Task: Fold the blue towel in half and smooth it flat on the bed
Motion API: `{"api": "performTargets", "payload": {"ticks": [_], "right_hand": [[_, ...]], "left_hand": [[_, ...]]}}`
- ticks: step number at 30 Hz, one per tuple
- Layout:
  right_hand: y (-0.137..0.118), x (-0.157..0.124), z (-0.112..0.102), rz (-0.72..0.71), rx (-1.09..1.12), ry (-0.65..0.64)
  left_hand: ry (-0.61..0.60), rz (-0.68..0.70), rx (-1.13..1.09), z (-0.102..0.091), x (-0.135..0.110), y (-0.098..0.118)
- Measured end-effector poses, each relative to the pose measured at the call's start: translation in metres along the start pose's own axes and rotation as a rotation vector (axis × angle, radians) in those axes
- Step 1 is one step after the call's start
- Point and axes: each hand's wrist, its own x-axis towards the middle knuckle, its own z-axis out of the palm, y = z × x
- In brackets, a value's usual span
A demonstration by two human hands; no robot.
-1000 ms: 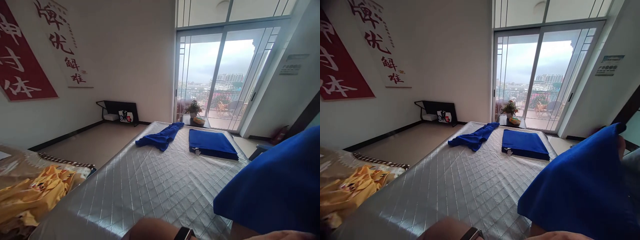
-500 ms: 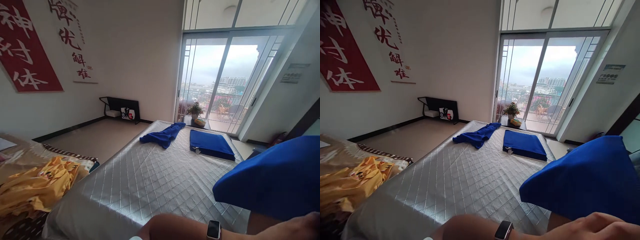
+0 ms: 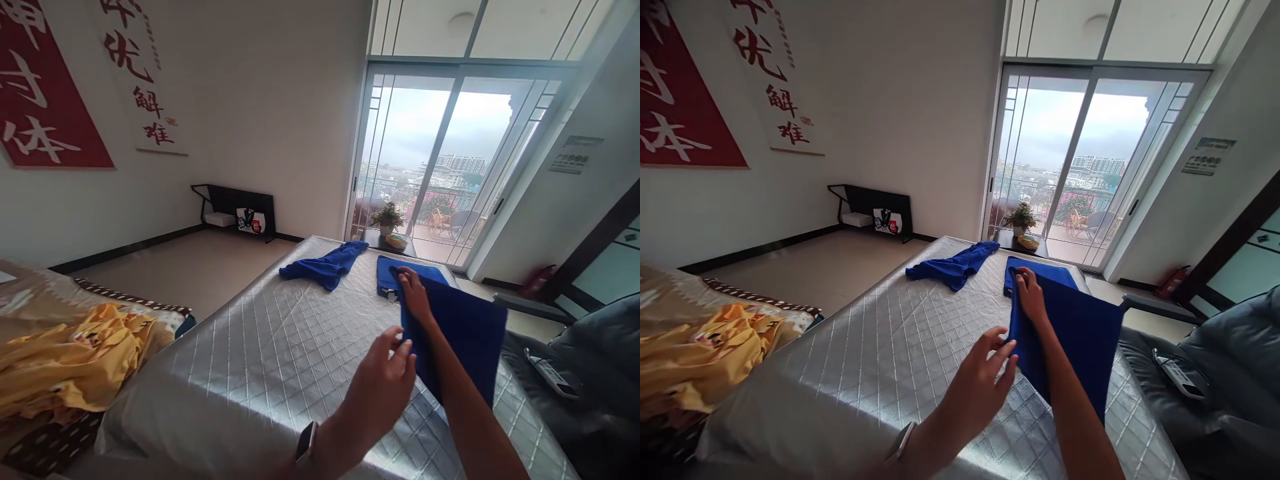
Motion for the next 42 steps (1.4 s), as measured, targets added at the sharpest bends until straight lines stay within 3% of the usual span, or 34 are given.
{"api": "performTargets", "payload": {"ticks": [4, 7, 9, 15, 21, 25, 29, 32, 36, 39, 42], "right_hand": [[-0.004, -0.024, 0.091, -0.006, -0.152, -0.326], [-0.013, -0.037, 0.140, -0.050, -0.235, -0.397], [-0.017, -0.035, 0.156, -0.066, -0.288, -0.405], [-0.022, -0.018, 0.174, -0.057, -0.397, -0.402], [-0.037, -0.028, 0.196, -0.048, -0.407, -0.358], [-0.030, -0.042, 0.185, -0.103, -0.355, -0.395], [0.009, -0.062, 0.140, -0.130, -0.370, -0.430], [0.049, -0.077, 0.094, -0.048, -0.491, -0.445], [0.095, -0.088, 0.044, 0.191, -0.661, -0.457], [0.112, -0.090, 0.030, 0.249, -0.679, -0.466], [0.116, -0.089, 0.030, 0.266, -0.650, -0.462]], "left_hand": [[-0.006, -0.204, 0.168, -0.018, -0.074, -0.085], [-0.048, -0.260, 0.222, -0.033, -0.113, -0.123], [-0.078, -0.289, 0.230, -0.040, -0.126, -0.133], [-0.171, -0.365, 0.198, -0.051, -0.135, -0.137], [-0.183, -0.420, 0.222, -0.067, -0.143, -0.146], [-0.190, -0.433, 0.204, -0.072, -0.144, -0.144], [-0.164, -0.421, 0.199, -0.073, -0.143, -0.142], [-0.133, -0.416, 0.192, -0.073, -0.144, -0.142], [-0.103, -0.429, 0.191, -0.072, -0.145, -0.146], [-0.106, -0.458, 0.194, -0.073, -0.146, -0.151], [-0.130, -0.480, 0.198, -0.076, -0.145, -0.153]]}}
